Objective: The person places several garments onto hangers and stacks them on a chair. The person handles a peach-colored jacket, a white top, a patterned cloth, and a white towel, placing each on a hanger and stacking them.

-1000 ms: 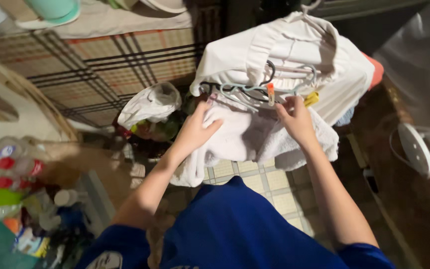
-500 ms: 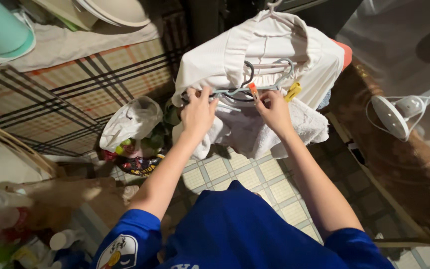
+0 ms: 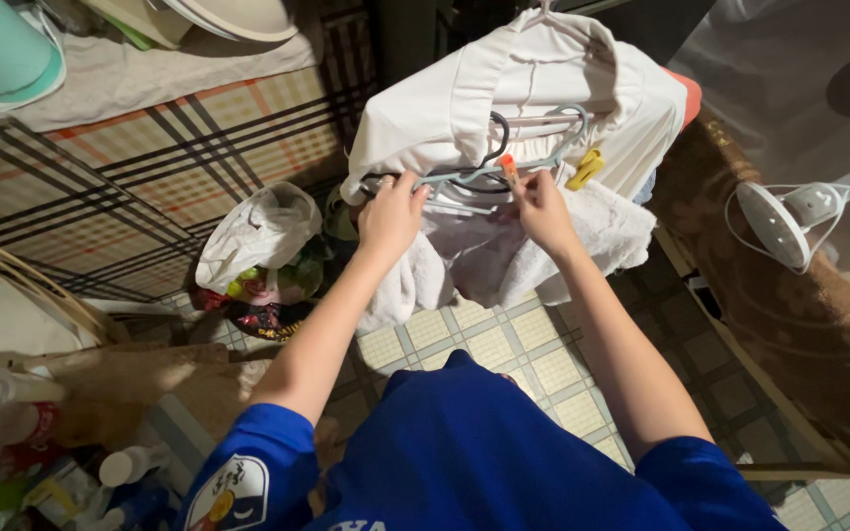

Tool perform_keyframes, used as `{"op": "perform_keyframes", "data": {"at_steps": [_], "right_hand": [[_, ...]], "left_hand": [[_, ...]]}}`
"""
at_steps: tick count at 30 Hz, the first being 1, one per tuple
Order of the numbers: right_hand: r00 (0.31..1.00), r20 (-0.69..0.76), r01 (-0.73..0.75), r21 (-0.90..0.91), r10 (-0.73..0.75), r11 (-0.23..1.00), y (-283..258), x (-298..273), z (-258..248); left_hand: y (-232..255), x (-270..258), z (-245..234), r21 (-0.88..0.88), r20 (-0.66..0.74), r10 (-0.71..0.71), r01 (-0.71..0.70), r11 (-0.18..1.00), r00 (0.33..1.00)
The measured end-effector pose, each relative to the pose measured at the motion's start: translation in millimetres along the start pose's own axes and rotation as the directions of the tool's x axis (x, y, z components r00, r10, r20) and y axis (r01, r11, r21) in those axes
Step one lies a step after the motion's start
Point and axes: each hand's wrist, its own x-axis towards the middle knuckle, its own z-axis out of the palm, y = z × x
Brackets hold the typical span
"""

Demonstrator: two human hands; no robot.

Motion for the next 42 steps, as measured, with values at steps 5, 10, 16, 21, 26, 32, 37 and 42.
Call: {"op": "perform_keyframes", "data": {"at_steps": [5, 10, 16, 21, 26, 32, 37, 42], "right_hand": [[1.000, -0.024, 0.009, 0.252, -0.003, 0.968, 5, -4, 1], [0.983, -0.016, -0.168, 0.306, 0.181, 0.937, 14, -7, -2], [0.996, -0.070, -0.031, 0.328, 0.057, 0.944, 7, -14, -17], [0.996, 0.072, -0.071, 0.177, 0.059, 0.982, -21, -13, -27], [0.979, 0.096, -0.189, 0.102, 0.180, 0.977, -44, -14, -29], [0.973, 0.091, -0.232, 0.355, 0.214, 0.905, -42, -12, -28], [0.956, 0.183, -0.293, 0.504, 0.231, 0.813, -33, -6, -36], [0.940, 0.194, -0.341, 0.530, 0.280, 0.776, -34, -3, -38]], "left_hand": [[-4, 3, 9, -0.103, 0.095, -0.053, 0.063, 0.993, 0.994], [-4, 5, 19, -0.131, 0.198, -0.090, 0.117, 0.985, 0.976], [2, 1, 32, -0.261, 0.297, -0.133, 0.214, 0.941, 0.946], [1, 3, 37, -0.335, 0.302, -0.113, 0.217, 0.917, 0.946], [0, 3, 37, -0.303, 0.284, -0.120, 0.208, 0.930, 0.951], [5, 3, 40, -0.277, 0.258, -0.122, 0.195, 0.941, 0.958], [7, 4, 44, -0.281, 0.243, -0.121, 0.189, 0.941, 0.963], [4, 6, 51, -0.326, 0.220, -0.100, 0.169, 0.930, 0.970]]}}
